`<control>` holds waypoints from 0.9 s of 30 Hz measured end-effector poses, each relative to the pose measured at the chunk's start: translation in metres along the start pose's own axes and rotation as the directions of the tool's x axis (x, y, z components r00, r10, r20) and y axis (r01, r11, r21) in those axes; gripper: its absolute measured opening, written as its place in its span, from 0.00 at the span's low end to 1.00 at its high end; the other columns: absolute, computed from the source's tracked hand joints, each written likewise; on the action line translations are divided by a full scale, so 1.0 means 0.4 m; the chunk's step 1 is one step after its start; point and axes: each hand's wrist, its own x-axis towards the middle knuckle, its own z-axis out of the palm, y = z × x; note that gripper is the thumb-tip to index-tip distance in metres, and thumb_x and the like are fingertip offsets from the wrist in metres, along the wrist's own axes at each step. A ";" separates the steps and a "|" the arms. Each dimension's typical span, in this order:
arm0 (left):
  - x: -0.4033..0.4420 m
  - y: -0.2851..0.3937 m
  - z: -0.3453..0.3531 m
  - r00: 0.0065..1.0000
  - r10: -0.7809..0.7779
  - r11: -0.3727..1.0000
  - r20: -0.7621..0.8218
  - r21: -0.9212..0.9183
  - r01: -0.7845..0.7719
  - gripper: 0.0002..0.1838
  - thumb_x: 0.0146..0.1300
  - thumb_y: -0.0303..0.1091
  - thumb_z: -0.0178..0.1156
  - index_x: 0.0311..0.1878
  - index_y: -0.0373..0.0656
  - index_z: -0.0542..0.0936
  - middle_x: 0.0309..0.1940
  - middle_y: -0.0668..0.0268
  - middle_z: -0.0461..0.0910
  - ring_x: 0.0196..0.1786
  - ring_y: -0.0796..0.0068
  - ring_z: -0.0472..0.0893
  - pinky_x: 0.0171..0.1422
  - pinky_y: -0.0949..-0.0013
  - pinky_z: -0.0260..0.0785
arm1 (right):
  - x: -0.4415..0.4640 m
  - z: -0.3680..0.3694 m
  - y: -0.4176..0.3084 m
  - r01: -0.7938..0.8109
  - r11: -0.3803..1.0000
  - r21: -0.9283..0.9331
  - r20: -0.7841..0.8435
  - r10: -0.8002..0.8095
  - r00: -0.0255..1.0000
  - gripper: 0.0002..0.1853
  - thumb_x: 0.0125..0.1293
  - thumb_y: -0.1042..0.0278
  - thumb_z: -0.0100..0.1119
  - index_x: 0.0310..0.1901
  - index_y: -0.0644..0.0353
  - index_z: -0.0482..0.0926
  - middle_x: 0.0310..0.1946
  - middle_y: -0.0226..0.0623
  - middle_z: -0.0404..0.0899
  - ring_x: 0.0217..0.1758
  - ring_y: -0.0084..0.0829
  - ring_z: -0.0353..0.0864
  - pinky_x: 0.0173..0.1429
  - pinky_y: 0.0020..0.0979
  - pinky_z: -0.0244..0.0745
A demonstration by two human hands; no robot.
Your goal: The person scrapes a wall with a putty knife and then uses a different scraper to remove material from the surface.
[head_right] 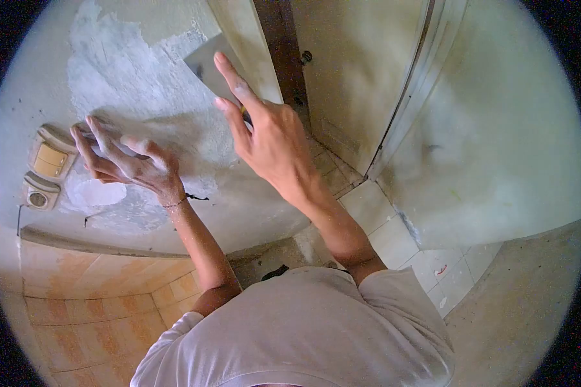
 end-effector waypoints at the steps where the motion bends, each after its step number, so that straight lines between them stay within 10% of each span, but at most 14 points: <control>1: 0.001 -0.004 0.002 1.000 0.019 1.000 -0.011 0.006 -0.019 0.44 0.75 0.71 0.33 0.77 0.47 0.72 0.79 0.49 0.63 0.82 0.49 0.59 0.80 0.46 0.41 | -0.011 0.004 0.018 0.063 0.998 0.025 -0.027 -0.062 0.998 0.29 0.79 0.62 0.56 0.79 0.48 0.65 0.45 0.47 0.78 0.32 0.46 0.86 0.31 0.38 0.75; 2: 0.004 -0.004 0.003 1.000 0.018 1.000 -0.018 0.008 -0.018 0.44 0.75 0.71 0.33 0.77 0.47 0.72 0.79 0.49 0.63 0.82 0.49 0.59 0.80 0.46 0.41 | -0.012 0.006 0.028 0.128 0.991 0.048 -0.054 -0.125 0.991 0.32 0.79 0.58 0.56 0.81 0.43 0.62 0.20 0.51 0.80 0.18 0.50 0.80 0.24 0.45 0.71; 9: -0.001 -0.002 0.008 0.999 0.032 0.999 -0.031 0.030 -0.031 0.42 0.75 0.68 0.35 0.77 0.46 0.72 0.79 0.49 0.63 0.80 0.50 0.61 0.81 0.45 0.40 | 0.004 -0.011 0.029 0.099 0.995 0.014 0.038 -0.100 0.994 0.31 0.79 0.57 0.56 0.81 0.39 0.62 0.17 0.50 0.77 0.17 0.51 0.78 0.25 0.46 0.71; 11: 0.001 -0.006 0.009 0.999 0.026 0.999 -0.037 0.037 -0.024 0.42 0.75 0.67 0.36 0.77 0.46 0.72 0.79 0.49 0.63 0.80 0.50 0.61 0.81 0.44 0.40 | -0.011 -0.024 0.008 -0.018 1.000 -0.023 0.118 0.021 0.993 0.26 0.79 0.67 0.58 0.76 0.53 0.70 0.70 0.38 0.76 0.22 0.36 0.78 0.30 0.29 0.74; 12: 0.001 -0.009 0.010 0.998 0.049 0.998 -0.038 0.030 -0.048 0.41 0.75 0.67 0.37 0.77 0.47 0.72 0.79 0.49 0.63 0.81 0.50 0.60 0.81 0.44 0.39 | 0.003 -0.019 0.012 -0.014 1.000 -0.024 0.129 0.017 0.991 0.26 0.79 0.67 0.58 0.76 0.53 0.70 0.70 0.38 0.76 0.22 0.36 0.78 0.30 0.29 0.74; 14: -0.006 -0.013 0.001 0.997 0.074 0.997 -0.014 0.028 -0.074 0.41 0.75 0.67 0.37 0.77 0.47 0.72 0.79 0.49 0.62 0.81 0.50 0.60 0.81 0.44 0.39 | 0.016 0.004 0.021 0.047 0.999 -0.011 0.077 -0.046 0.996 0.31 0.79 0.56 0.56 0.81 0.39 0.62 0.17 0.51 0.77 0.17 0.52 0.77 0.25 0.46 0.71; 18: -0.011 -0.022 0.017 0.995 0.105 0.994 -0.001 0.041 -0.104 0.38 0.72 0.64 0.41 0.76 0.51 0.75 0.78 0.54 0.65 0.82 0.54 0.59 0.85 0.47 0.36 | 0.000 0.001 0.018 0.078 0.997 0.026 0.057 -0.079 0.995 0.31 0.79 0.57 0.56 0.80 0.40 0.63 0.18 0.53 0.77 0.17 0.54 0.76 0.25 0.47 0.71; 20: -0.016 -0.010 0.014 0.991 0.131 0.991 0.031 -0.006 -0.131 0.35 0.66 0.57 0.47 0.73 0.56 0.78 0.78 0.60 0.68 0.83 0.57 0.57 0.88 0.50 0.30 | 0.000 -0.006 -0.004 -0.010 0.999 -0.037 0.100 0.014 0.995 0.26 0.79 0.66 0.57 0.76 0.51 0.70 0.70 0.36 0.77 0.23 0.34 0.82 0.30 0.30 0.75; 27: 0.010 0.014 0.024 0.988 0.084 0.996 0.128 -0.026 -0.082 0.39 0.53 0.47 0.53 0.73 0.60 0.78 0.78 0.63 0.68 0.83 0.58 0.57 0.88 0.48 0.27 | 0.008 -0.001 0.010 0.041 0.999 -0.020 0.106 -0.039 0.994 0.26 0.79 0.65 0.56 0.77 0.53 0.69 0.71 0.38 0.76 0.55 0.44 0.89 0.45 0.34 0.83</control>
